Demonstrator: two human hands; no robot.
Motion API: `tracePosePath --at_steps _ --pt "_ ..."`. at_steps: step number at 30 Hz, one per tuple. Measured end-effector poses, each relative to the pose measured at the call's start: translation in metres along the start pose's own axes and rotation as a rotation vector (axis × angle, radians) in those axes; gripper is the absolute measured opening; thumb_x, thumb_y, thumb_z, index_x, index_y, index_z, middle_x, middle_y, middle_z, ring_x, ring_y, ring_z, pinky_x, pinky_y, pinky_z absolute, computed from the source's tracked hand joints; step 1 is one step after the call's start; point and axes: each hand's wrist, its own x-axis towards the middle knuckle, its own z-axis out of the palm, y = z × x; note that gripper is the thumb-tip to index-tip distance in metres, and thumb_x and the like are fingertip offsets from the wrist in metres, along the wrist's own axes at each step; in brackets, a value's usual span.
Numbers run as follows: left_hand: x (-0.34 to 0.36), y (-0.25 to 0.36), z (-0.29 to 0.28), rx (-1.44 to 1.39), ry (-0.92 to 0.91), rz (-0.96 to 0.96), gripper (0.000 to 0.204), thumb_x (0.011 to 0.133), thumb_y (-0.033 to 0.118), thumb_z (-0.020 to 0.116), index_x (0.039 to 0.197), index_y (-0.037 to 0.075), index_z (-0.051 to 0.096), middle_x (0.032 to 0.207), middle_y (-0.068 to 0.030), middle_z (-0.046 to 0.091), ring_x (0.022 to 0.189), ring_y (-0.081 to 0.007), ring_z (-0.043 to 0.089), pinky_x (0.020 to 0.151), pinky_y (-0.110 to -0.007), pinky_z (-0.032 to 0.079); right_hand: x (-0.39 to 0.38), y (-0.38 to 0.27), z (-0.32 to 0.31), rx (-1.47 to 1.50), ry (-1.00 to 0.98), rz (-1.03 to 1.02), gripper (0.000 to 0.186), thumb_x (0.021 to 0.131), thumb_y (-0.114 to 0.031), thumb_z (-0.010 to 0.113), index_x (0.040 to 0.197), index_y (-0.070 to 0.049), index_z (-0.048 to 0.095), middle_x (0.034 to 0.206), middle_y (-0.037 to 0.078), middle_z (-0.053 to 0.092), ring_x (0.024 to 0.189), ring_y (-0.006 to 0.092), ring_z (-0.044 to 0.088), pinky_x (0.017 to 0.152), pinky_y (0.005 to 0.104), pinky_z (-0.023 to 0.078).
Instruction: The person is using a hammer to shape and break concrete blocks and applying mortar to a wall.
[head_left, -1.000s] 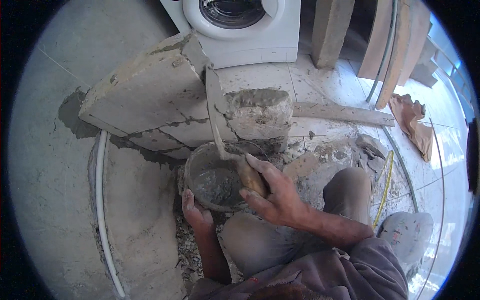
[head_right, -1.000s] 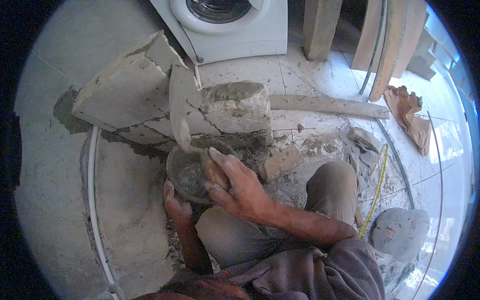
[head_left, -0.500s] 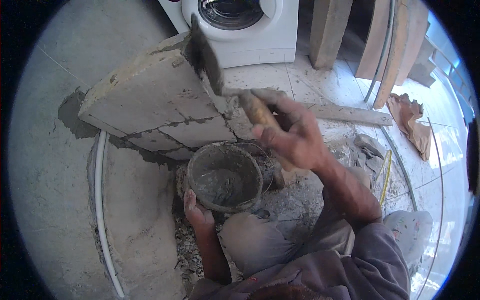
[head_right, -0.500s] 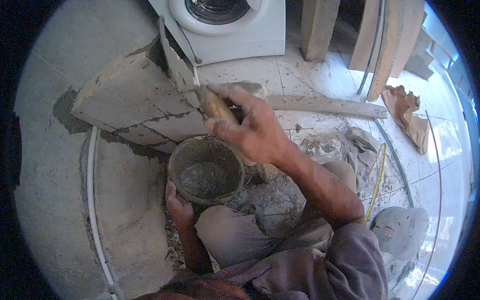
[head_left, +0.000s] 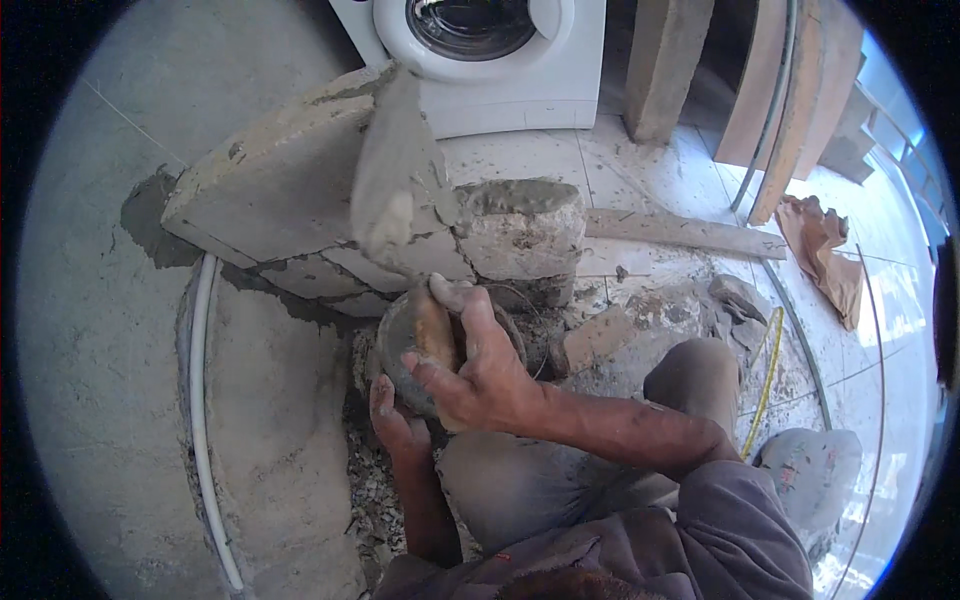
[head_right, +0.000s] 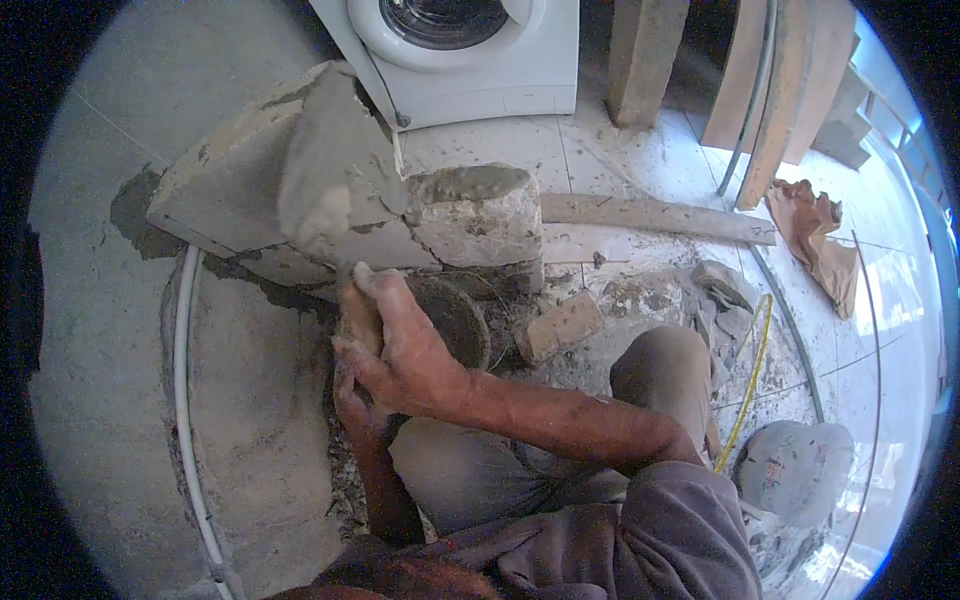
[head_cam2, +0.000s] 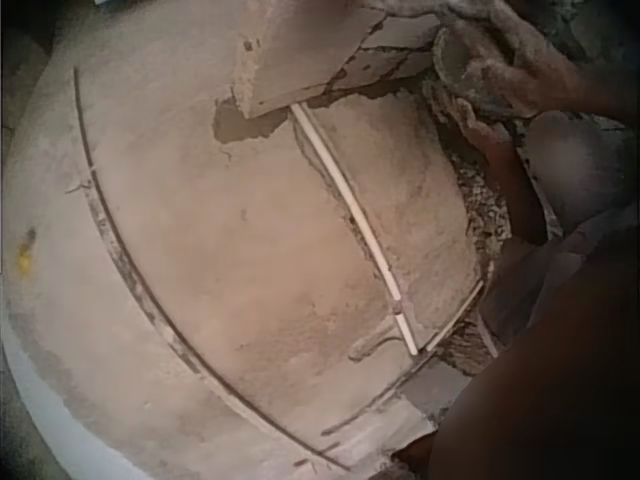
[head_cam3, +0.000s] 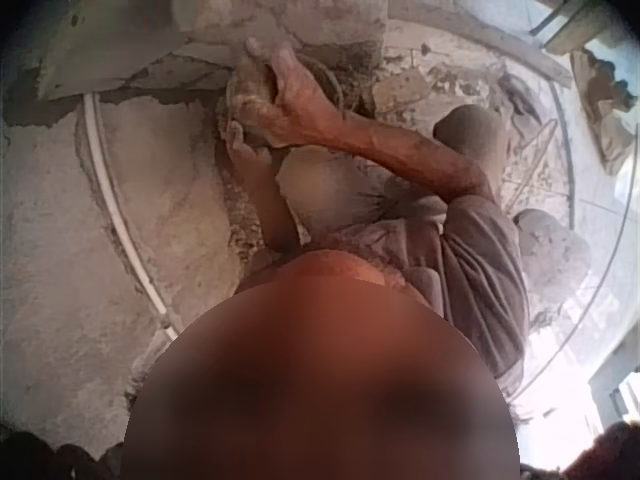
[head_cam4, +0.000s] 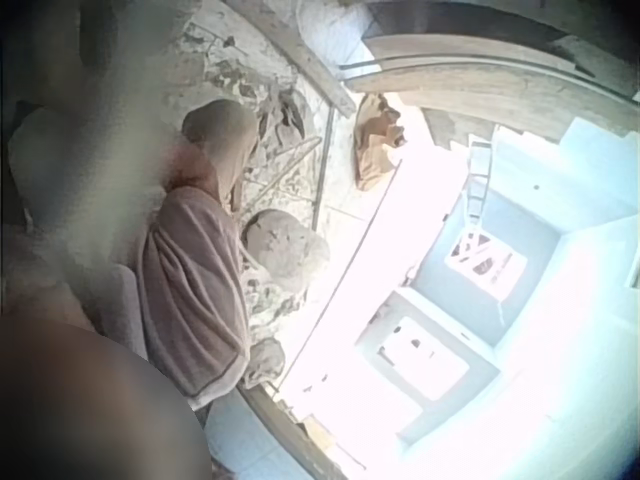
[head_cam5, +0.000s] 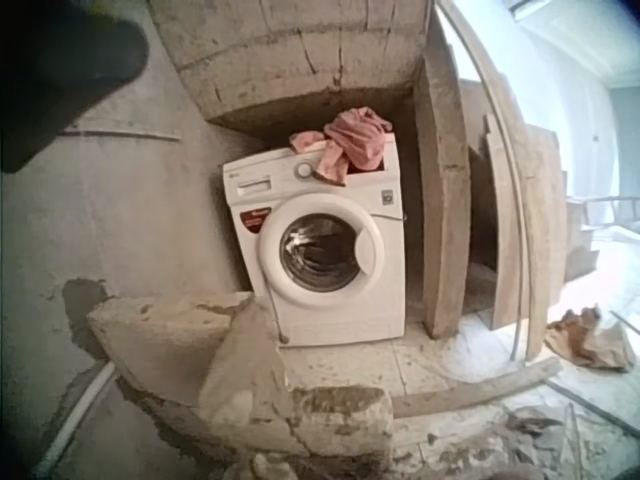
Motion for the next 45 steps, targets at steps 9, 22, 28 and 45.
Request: tracePosePath --at_steps 9,22,28,45 --pt "0.015 -0.013 -0.016 -0.188 0.033 -0.118 0.038 0.09 0.015 0.046 0.123 -0.004 0.042 0.119 -0.0152 0.051 0.108 -0.0278 0.051 0.093 -0.042 0.04 -0.016 0.0 -0.069 0.146 -0.05 0.135 0.056 0.084 -0.014 0.059 0.129 0.004 0.032 0.118 0.018 0.045 0.1 0.0273 0.049 0.089 0.0364 0.039" --pt "0.015 -0.018 -0.034 -0.11 -0.002 -0.06 0.043 0.091 0.022 0.046 0.127 -0.002 0.041 0.124 -0.0157 0.048 0.113 -0.0302 0.047 0.097 -0.044 0.036 0.019 -0.007 -0.074 0.554 -0.066 0.691 0.047 0.087 -0.01 0.053 0.129 -0.003 0.035 0.089 0.008 0.053 0.065 0.0139 0.053 0.049 0.0268 0.046" --pt "0.016 -0.019 -0.035 -0.096 0.073 -0.079 0.043 0.091 0.02 0.046 0.127 -0.002 0.041 0.124 -0.0162 0.048 0.112 -0.0301 0.047 0.096 -0.044 0.037 0.029 -0.014 -0.085 0.733 0.01 0.408 0.049 0.087 -0.011 0.053 0.131 -0.001 0.034 0.1 0.014 0.052 0.068 0.0147 0.053 0.051 0.0261 0.048" --pt "0.008 -0.009 -0.018 -0.014 0.199 -0.097 0.037 0.089 0.016 0.048 0.119 -0.006 0.046 0.113 -0.0152 0.054 0.104 -0.0266 0.052 0.092 -0.039 0.039 0.035 0.005 -0.082 0.607 0.05 0.458 0.047 0.088 -0.012 0.054 0.129 0.0 0.034 0.097 0.009 0.052 0.069 0.0142 0.055 0.052 0.0269 0.047"
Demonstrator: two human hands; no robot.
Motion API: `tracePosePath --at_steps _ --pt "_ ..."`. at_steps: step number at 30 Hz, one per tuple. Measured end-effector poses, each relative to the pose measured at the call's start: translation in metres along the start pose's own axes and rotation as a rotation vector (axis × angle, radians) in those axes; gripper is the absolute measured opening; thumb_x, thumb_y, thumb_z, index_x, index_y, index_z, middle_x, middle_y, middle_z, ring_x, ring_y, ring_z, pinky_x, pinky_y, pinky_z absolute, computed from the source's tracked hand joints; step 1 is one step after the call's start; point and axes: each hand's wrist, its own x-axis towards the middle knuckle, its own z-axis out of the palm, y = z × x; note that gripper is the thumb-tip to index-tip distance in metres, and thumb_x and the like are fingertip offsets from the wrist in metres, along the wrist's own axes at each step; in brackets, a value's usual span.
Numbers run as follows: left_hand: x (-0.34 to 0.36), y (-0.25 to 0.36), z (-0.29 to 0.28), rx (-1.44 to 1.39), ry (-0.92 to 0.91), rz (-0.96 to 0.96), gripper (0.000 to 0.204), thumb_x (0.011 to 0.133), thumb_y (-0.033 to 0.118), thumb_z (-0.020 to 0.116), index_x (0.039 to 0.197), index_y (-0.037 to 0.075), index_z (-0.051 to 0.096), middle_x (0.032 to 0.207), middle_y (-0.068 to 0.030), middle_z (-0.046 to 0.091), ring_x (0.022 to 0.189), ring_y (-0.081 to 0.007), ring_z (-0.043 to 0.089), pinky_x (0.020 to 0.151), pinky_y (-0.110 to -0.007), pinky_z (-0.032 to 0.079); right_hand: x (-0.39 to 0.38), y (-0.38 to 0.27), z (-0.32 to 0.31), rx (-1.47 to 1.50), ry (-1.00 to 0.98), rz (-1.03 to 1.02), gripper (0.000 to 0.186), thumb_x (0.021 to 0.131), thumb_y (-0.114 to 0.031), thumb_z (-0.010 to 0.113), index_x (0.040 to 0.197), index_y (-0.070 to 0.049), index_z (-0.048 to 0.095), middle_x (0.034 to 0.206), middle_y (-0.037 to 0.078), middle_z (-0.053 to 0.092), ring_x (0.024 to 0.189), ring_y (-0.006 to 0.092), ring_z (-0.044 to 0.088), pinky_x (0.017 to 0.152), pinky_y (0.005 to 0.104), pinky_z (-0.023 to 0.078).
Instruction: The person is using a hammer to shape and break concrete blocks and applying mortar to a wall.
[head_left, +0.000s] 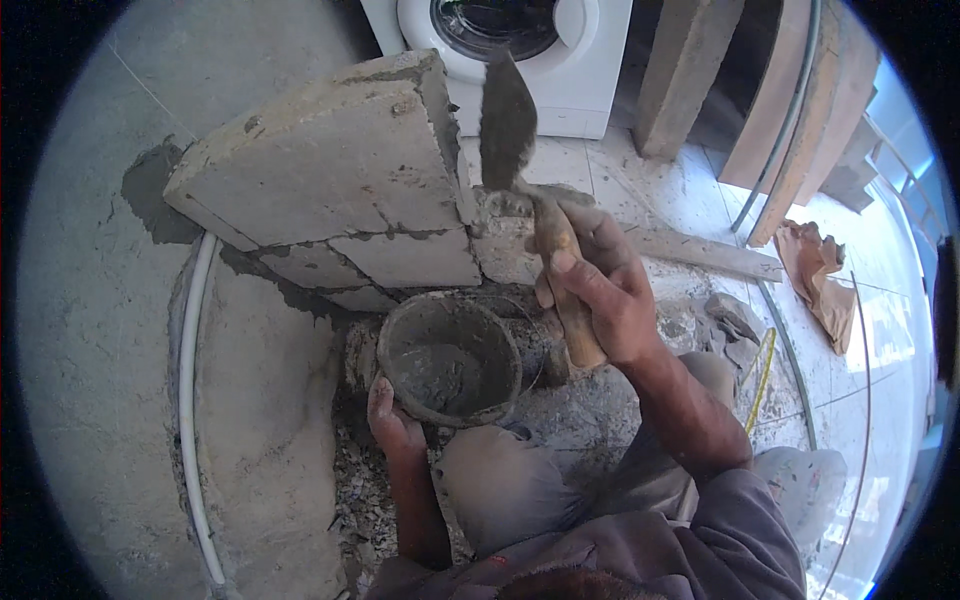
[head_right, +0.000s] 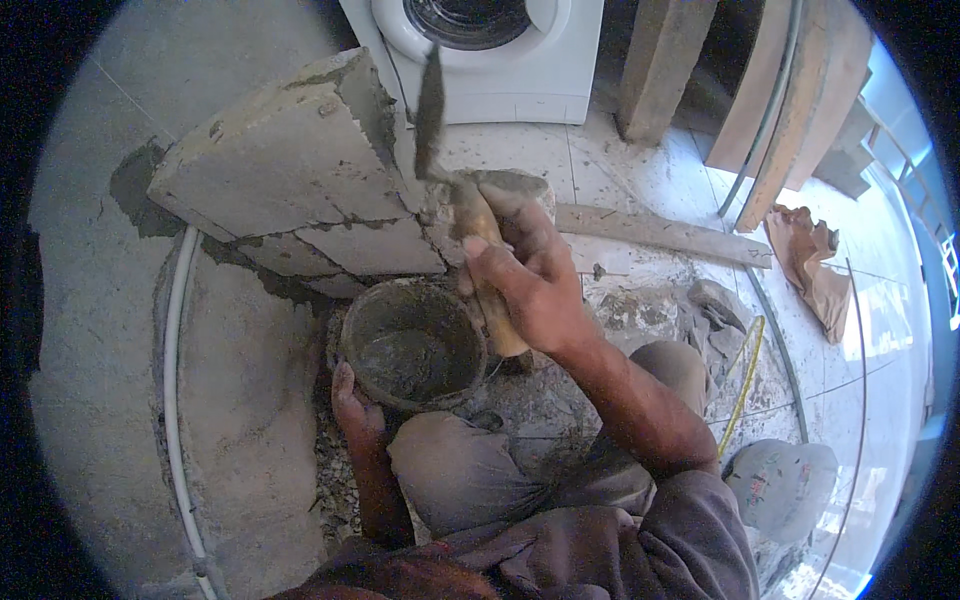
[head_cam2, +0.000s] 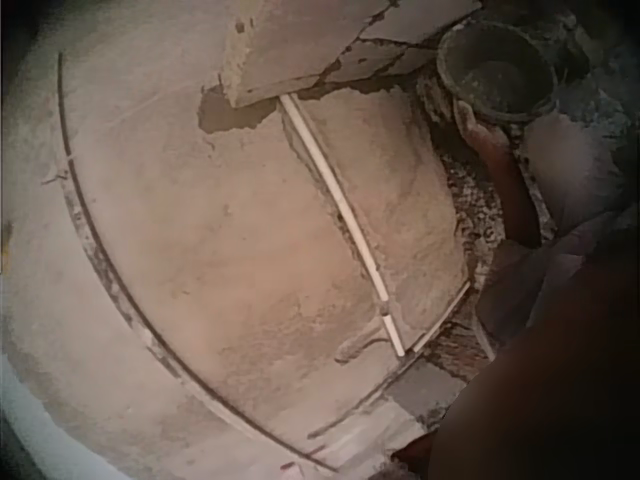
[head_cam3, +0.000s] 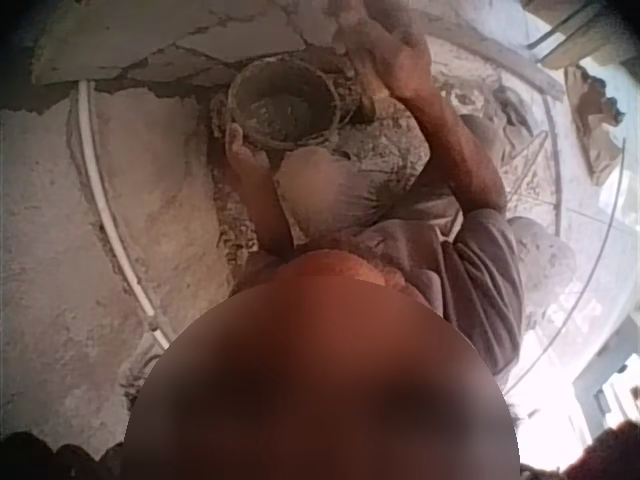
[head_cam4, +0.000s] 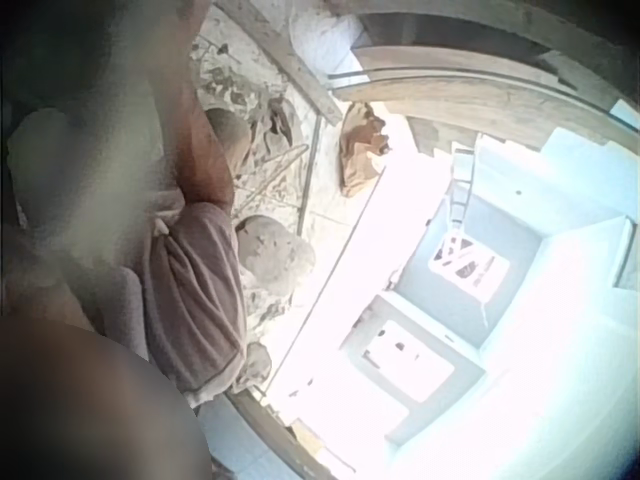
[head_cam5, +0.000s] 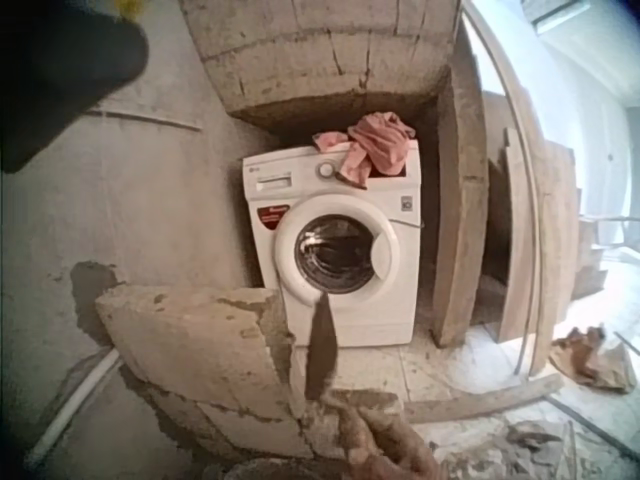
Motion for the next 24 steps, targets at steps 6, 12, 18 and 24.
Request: tracePosePath --at_steps 6,12,18,24 --pt "0.009 -0.009 -0.008 -0.101 -0.084 0.008 0.037 0.088 0.015 0.048 0.119 -0.006 0.046 0.115 -0.0162 0.054 0.105 -0.0274 0.052 0.093 -0.04 0.04 -0.023 0.017 0.0 0.022 0.0 0.225 0.048 0.087 -0.012 0.054 0.129 -0.001 0.034 0.095 0.009 0.052 0.066 0.0136 0.054 0.05 0.0272 0.047" --pt "0.006 -0.004 -0.008 -0.117 -0.112 -0.004 0.037 0.088 0.013 0.047 0.12 -0.007 0.046 0.116 -0.0172 0.054 0.105 -0.0281 0.053 0.092 -0.041 0.041 -0.014 0.019 0.022 -0.154 -0.032 0.031 0.051 0.086 -0.013 0.057 0.129 0.001 0.034 0.099 0.013 0.05 0.081 0.0198 0.055 0.067 0.0309 0.048" --pt "0.005 -0.005 0.004 -0.168 -0.194 0.004 0.037 0.089 0.013 0.044 0.12 -0.008 0.046 0.116 -0.0185 0.053 0.106 -0.0299 0.053 0.093 -0.042 0.041 -0.006 0.032 0.061 -0.537 -0.045 -0.376 0.059 0.083 -0.011 0.059 0.13 0.005 0.027 0.111 0.02 0.045 0.093 0.0283 0.052 0.08 0.0352 0.043" --pt "-0.004 0.004 0.011 -0.171 -0.141 -0.017 0.037 0.09 0.013 0.043 0.12 -0.008 0.045 0.116 -0.0188 0.052 0.105 -0.0297 0.053 0.092 -0.041 0.042 -0.006 0.026 0.041 -0.702 -0.102 -0.679 0.059 0.081 -0.01 0.062 0.126 0.008 0.029 0.112 0.026 0.044 0.105 0.0382 0.048 0.092 0.0403 0.037"
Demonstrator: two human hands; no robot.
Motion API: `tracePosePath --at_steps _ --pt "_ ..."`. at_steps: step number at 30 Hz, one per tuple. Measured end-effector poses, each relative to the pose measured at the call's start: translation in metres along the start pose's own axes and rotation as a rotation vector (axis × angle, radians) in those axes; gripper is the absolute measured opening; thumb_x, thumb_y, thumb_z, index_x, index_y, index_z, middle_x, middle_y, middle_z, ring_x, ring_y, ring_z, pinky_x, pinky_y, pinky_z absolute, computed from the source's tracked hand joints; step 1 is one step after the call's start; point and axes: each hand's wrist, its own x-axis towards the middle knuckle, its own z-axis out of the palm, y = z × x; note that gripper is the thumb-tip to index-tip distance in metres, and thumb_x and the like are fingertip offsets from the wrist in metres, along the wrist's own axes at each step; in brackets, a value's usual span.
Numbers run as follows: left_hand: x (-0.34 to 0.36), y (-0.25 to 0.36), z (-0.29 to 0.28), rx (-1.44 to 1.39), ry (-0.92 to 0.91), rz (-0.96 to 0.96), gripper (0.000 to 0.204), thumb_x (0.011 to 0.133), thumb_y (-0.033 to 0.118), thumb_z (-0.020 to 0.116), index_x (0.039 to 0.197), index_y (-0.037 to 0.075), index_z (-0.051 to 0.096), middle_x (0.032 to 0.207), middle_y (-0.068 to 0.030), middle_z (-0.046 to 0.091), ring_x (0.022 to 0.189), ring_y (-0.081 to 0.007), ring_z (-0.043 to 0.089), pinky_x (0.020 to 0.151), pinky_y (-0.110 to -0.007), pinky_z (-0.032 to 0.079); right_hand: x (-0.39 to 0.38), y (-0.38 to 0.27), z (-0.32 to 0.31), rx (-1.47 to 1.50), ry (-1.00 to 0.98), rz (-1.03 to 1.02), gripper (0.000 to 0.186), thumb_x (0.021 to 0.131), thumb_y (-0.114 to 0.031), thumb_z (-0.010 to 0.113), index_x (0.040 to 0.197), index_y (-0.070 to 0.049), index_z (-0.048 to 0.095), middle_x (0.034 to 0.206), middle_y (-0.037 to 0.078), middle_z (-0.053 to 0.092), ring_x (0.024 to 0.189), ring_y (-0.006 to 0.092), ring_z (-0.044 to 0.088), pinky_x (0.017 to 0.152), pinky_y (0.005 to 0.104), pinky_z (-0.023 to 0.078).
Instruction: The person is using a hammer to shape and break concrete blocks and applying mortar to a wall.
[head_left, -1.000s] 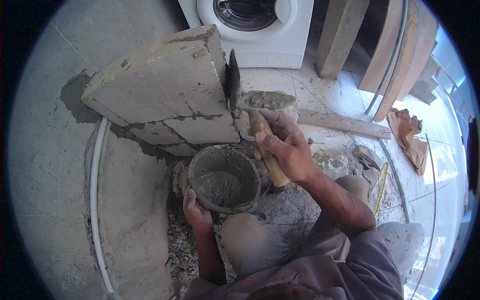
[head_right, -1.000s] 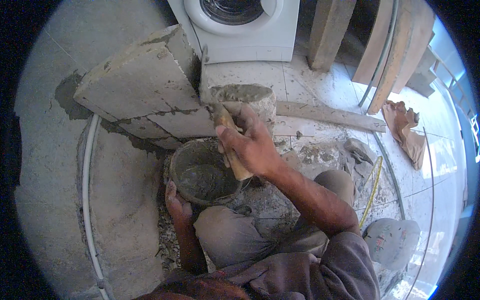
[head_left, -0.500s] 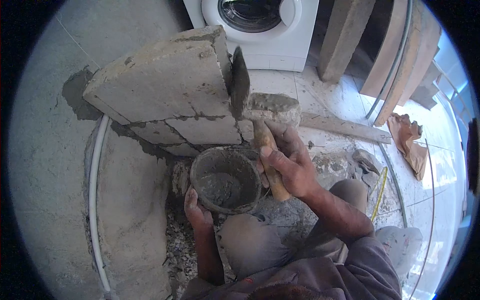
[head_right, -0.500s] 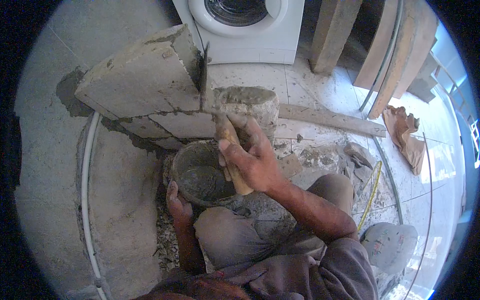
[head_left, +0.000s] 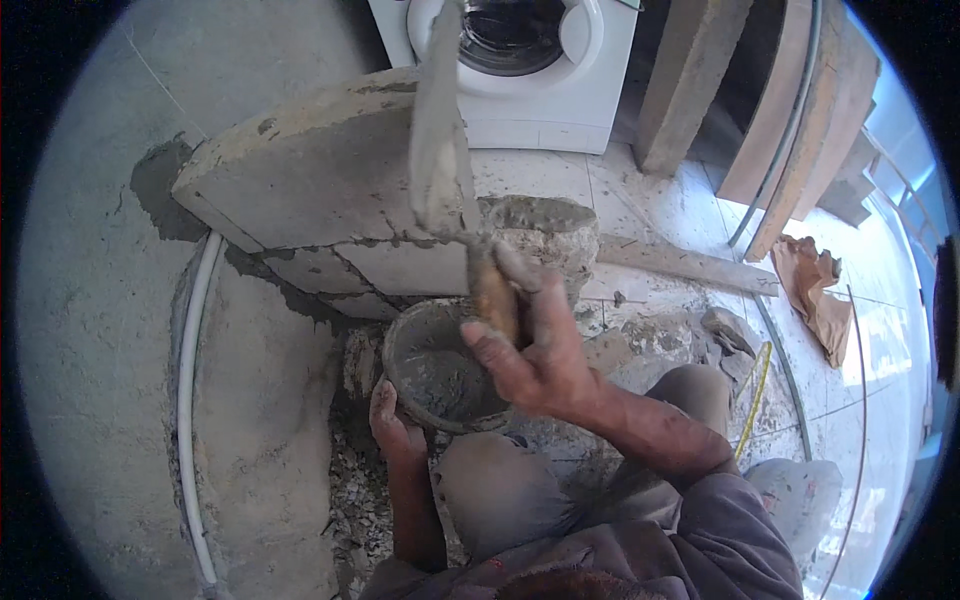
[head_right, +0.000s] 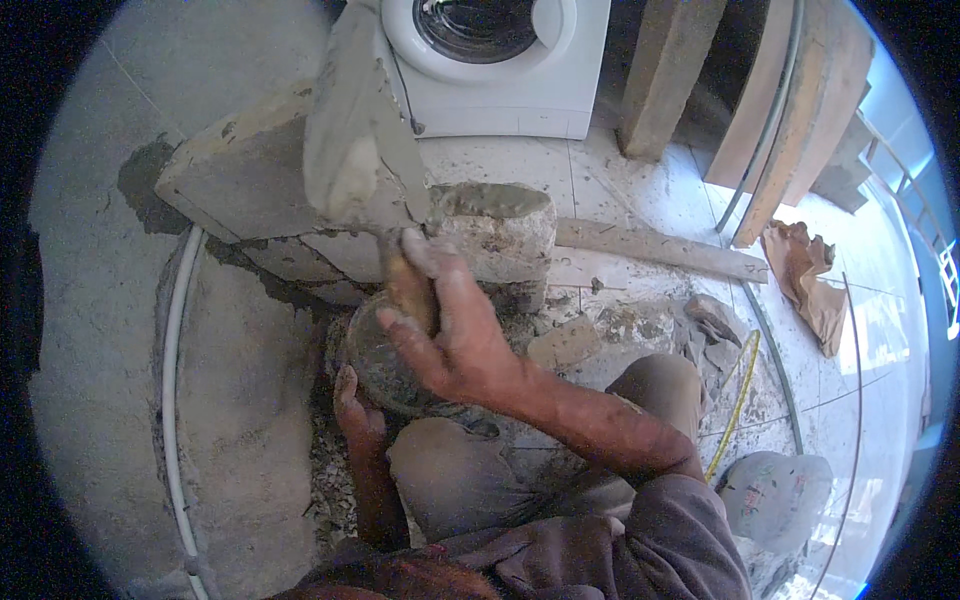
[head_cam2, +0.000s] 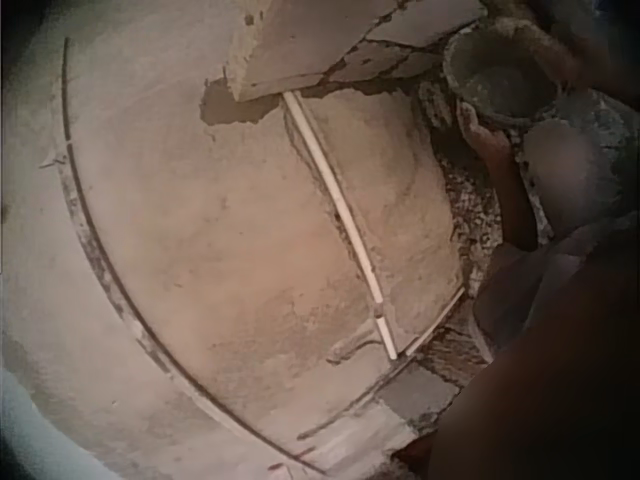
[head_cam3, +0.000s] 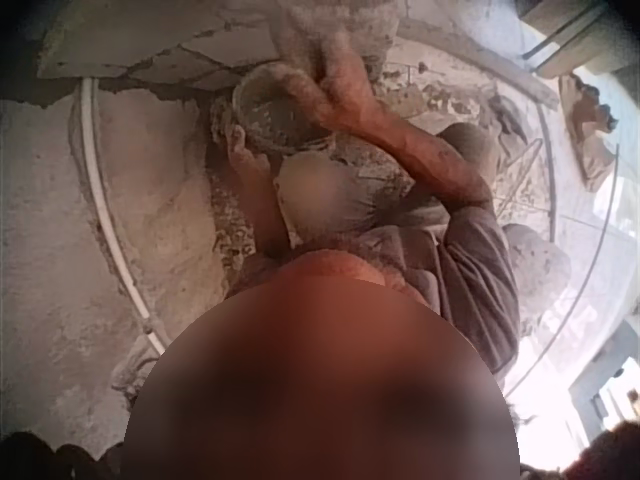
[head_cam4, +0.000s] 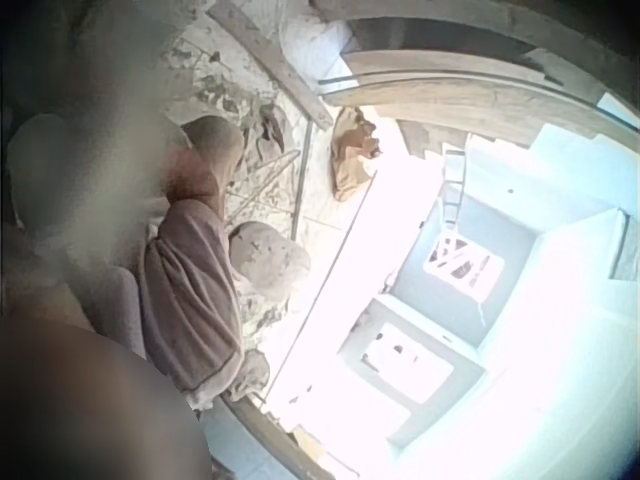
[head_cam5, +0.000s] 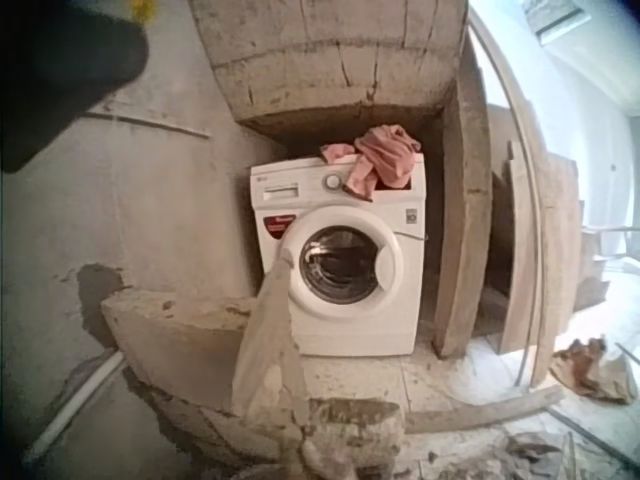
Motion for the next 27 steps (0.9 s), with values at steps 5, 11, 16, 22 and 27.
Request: tracePosePath --at_steps 5,11,16,22,27 --pt "-0.004 -0.003 0.001 0.103 0.049 -0.041 0.036 0.091 0.015 0.043 0.12 -0.006 0.045 0.116 -0.0165 0.053 0.105 -0.0283 0.053 0.091 -0.041 0.042 0.029 -0.004 -0.027 0.158 -0.102 0.34 0.055 0.081 -0.012 0.062 0.126 0.005 0.034 0.109 0.021 0.048 0.104 0.0311 0.05 0.091 0.0374 0.039" --pt "-0.002 -0.004 -0.015 0.211 -0.075 0.098 0.037 0.092 0.017 0.045 0.12 -0.006 0.046 0.116 -0.0143 0.053 0.106 -0.026 0.051 0.092 -0.04 0.04 0.038 -0.015 -0.076 0.434 -0.11 0.411 0.066 0.078 -0.025 0.063 0.13 0.003 0.035 0.109 0.02 0.054 0.064 0.0128 0.054 0.057 0.0254 0.046" --pt "0.014 -0.002 -0.023 0.064 0.02 0.049 0.036 0.091 0.016 0.047 0.119 -0.006 0.046 0.115 -0.0138 0.054 0.105 -0.0245 0.052 0.093 -0.037 0.039 0.0 0.03 -0.136 0.069 -0.592 0.508 0.062 0.073 -0.028 0.067 0.122 0.002 0.045 0.107 0.016 0.056 0.079 0.0183 0.058 0.069 0.029 0.046" --pt "0.008 -0.01 -0.047 0.191 0.087 0.081 0.033 0.089 0.014 0.05 0.116 -0.005 0.049 0.111 -0.0125 0.055 0.101 -0.0226 0.053 0.091 -0.035 0.041 -0.027 0.07 -0.112 -0.308 -1.187 0.384 0.04 0.079 -0.015 0.057 0.118 -0.007 0.052 0.094 0.017 0.059 0.086 0.0292 0.061 0.078 0.0378 0.05" --pt "0.004 -0.012 -0.054 0.143 0.14 0.062 0.029 0.087 0.013 0.055 0.11 -0.005 0.053 0.104 -0.0087 0.058 0.094 -0.0185 0.055 0.088 -0.033 0.042 -0.056 0.078 -0.041 -0.72 -1.36 0.235 0.04 0.077 -0.011 0.054 0.117 -0.005 0.052 0.095 0.014 0.056 0.084 0.0294 0.06 0.072 0.0374 0.051"
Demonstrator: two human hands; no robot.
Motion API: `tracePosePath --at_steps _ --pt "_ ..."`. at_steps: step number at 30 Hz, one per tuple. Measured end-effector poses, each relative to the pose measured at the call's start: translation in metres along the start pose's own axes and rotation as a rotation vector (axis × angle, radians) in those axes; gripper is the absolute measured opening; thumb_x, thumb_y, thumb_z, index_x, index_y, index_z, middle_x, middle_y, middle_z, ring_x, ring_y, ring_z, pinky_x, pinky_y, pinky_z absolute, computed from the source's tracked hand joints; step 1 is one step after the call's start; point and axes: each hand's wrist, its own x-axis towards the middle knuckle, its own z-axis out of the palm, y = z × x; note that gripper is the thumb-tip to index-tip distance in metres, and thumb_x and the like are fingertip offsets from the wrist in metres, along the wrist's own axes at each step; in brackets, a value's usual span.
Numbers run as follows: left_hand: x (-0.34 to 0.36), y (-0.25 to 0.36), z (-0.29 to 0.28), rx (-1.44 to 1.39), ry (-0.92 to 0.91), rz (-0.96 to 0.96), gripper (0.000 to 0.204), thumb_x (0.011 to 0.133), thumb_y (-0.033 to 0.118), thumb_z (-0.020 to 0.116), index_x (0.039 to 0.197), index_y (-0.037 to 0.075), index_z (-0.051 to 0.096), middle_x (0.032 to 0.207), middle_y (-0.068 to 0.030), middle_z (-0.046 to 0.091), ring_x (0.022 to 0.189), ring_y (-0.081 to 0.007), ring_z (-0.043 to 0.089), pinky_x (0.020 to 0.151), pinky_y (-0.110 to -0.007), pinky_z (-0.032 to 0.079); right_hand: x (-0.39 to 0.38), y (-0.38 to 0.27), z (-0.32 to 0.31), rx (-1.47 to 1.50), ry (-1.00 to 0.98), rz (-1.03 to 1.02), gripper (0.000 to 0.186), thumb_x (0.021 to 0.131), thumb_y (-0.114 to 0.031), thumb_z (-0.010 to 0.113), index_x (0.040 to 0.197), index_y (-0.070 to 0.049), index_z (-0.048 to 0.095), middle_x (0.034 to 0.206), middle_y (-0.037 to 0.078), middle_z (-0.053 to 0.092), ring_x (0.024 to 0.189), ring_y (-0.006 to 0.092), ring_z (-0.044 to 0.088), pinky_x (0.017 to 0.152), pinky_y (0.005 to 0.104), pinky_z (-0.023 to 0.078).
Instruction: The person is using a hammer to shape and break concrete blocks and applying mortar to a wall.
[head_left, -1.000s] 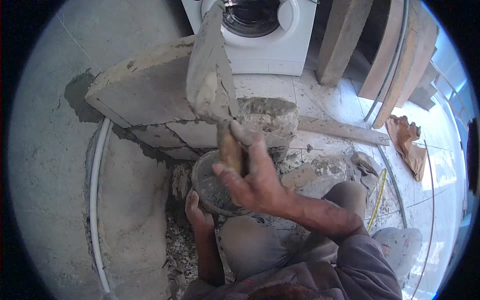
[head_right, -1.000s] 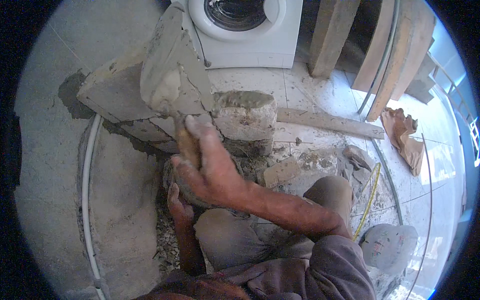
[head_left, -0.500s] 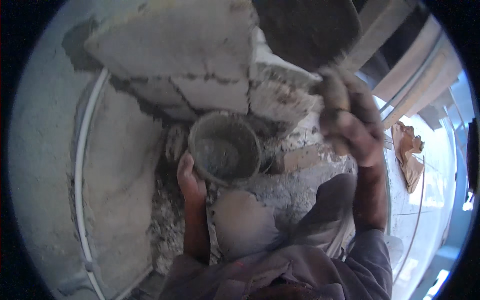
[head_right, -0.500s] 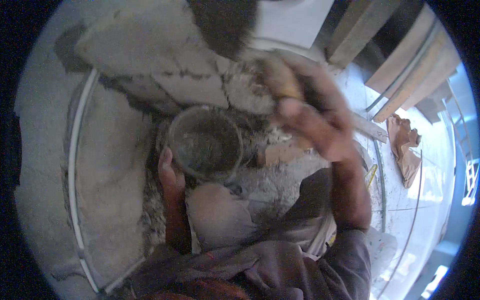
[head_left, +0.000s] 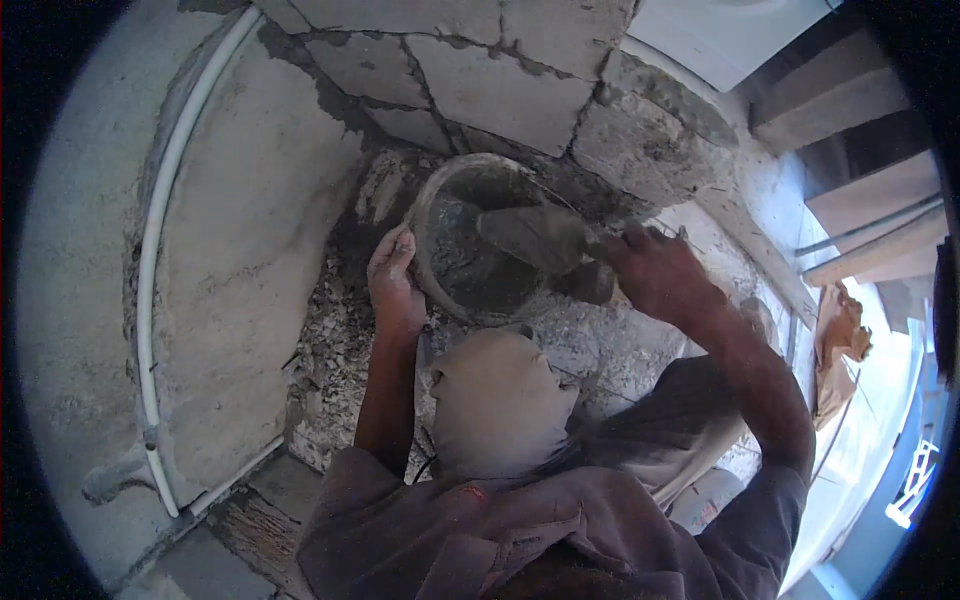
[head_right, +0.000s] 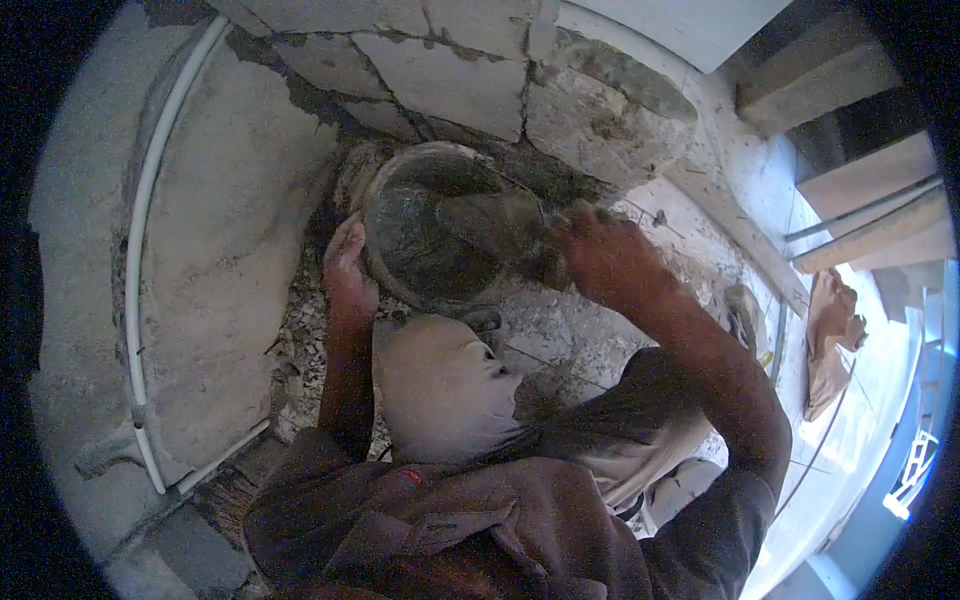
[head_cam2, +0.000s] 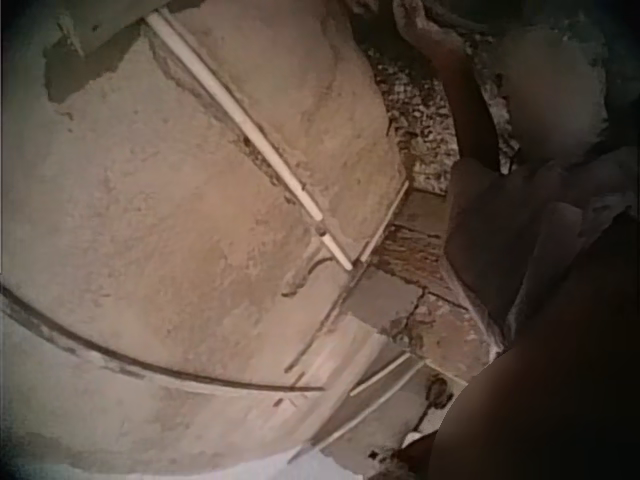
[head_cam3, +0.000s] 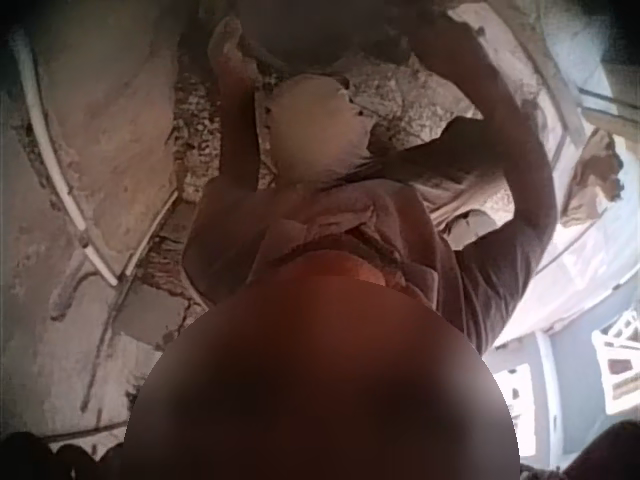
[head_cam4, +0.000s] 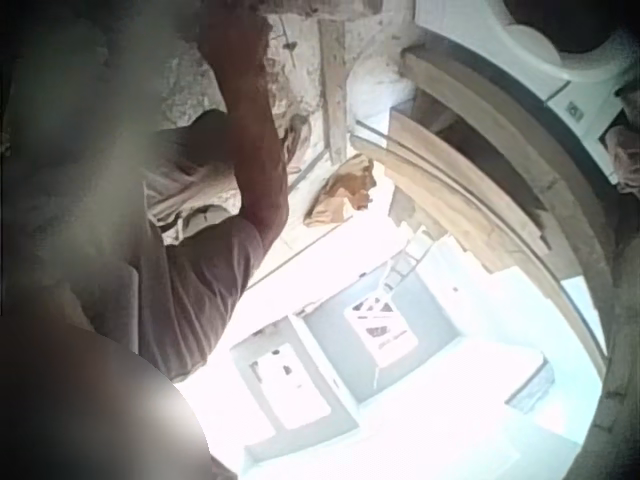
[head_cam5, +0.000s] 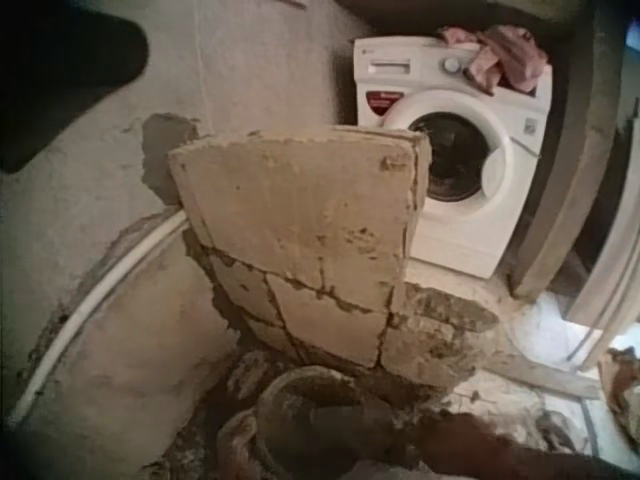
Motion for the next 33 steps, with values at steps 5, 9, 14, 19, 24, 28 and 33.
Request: tracePosePath --at_steps 5,9,14,19,24,28,33 --pt "-0.005 0.011 0.023 0.202 0.07 0.09 0.027 0.086 0.014 0.058 0.105 -0.005 0.058 0.099 -0.0075 0.06 0.092 -0.0162 0.055 0.087 -0.03 0.041 0.058 -0.017 0.028 -0.41 0.282 -0.061 0.036 0.08 -0.012 0.052 0.115 -0.005 0.052 0.107 0.019 0.049 0.087 0.0304 0.058 0.068 0.0406 0.051" --pt "-0.006 0.029 0.043 0.325 0.122 0.203 0.03 0.086 0.014 0.058 0.108 -0.007 0.057 0.1 -0.0087 0.06 0.093 -0.0164 0.055 0.087 -0.029 0.041 0.078 -0.03 0.022 -0.458 0.451 -0.155 0.033 0.08 -0.011 0.051 0.113 -0.005 0.052 0.107 0.02 0.05 0.087 0.0296 0.058 0.068 0.0395 0.051" --pt "0.006 0.026 0.042 0.176 0.038 0.2 0.031 0.087 0.014 0.056 0.109 -0.008 0.056 0.102 -0.0096 0.059 0.094 -0.0175 0.055 0.089 -0.03 0.04 0.065 -0.051 0.002 -0.133 -0.077 -0.148 0.026 0.079 -0.013 0.053 0.101 -0.002 0.057 0.087 0.024 0.06 0.083 0.0291 0.063 0.072 0.0419 0.051" --pt "0.003 0.013 0.038 0.189 0.063 0.152 0.032 0.088 0.013 0.054 0.112 -0.007 0.053 0.105 -0.0115 0.058 0.096 -0.0198 0.055 0.089 -0.031 0.041 0.055 -0.035 0.009 0.084 -0.183 -0.112 0.022 0.075 -0.014 0.054 0.091 -0.001 0.061 0.079 0.023 0.062 0.081 0.0322 0.063 0.074 0.0417 0.05" --pt "-0.006 0.007 0.018 0.026 -0.076 0.002 0.033 0.089 0.012 0.051 0.116 -0.006 0.049 0.11 -0.0144 0.056 0.101 -0.0235 0.055 0.09 -0.035 0.042 0.043 0.009 0.026 0.312 -0.143 -0.261 0.021 0.075 -0.017 0.057 0.091 -0.005 0.063 0.081 0.017 0.063 0.083 0.0338 0.062 0.074 0.0401 0.05" --pt "-0.003 0.0 0.011 -0.057 -0.179 0.045 0.036 0.089 0.017 0.05 0.118 -0.004 0.047 0.116 -0.0153 0.053 0.106 -0.0264 0.051 0.093 -0.039 0.04 0.033 0.031 0.014 0.375 -0.199 0.045 0.03 0.077 -0.022 0.058 0.104 -0.013 0.064 0.088 0.015 0.065 0.084 0.0301 0.062 0.075 0.0399 0.05" --pt "0.019 -0.035 -0.024 -0.102 -0.161 0.011 0.041 0.091 0.023 0.046 0.124 -0.001 0.044 0.12 -0.0141 0.051 0.111 -0.0269 0.048 0.097 -0.041 0.036 0.038 0.053 0.009 0.341 -0.118 -0.028 0.036 0.076 -0.024 0.058 0.111 -0.014 0.061 0.1 0.016 0.063 0.09 0.03 0.06 0.08 0.039 0.048"
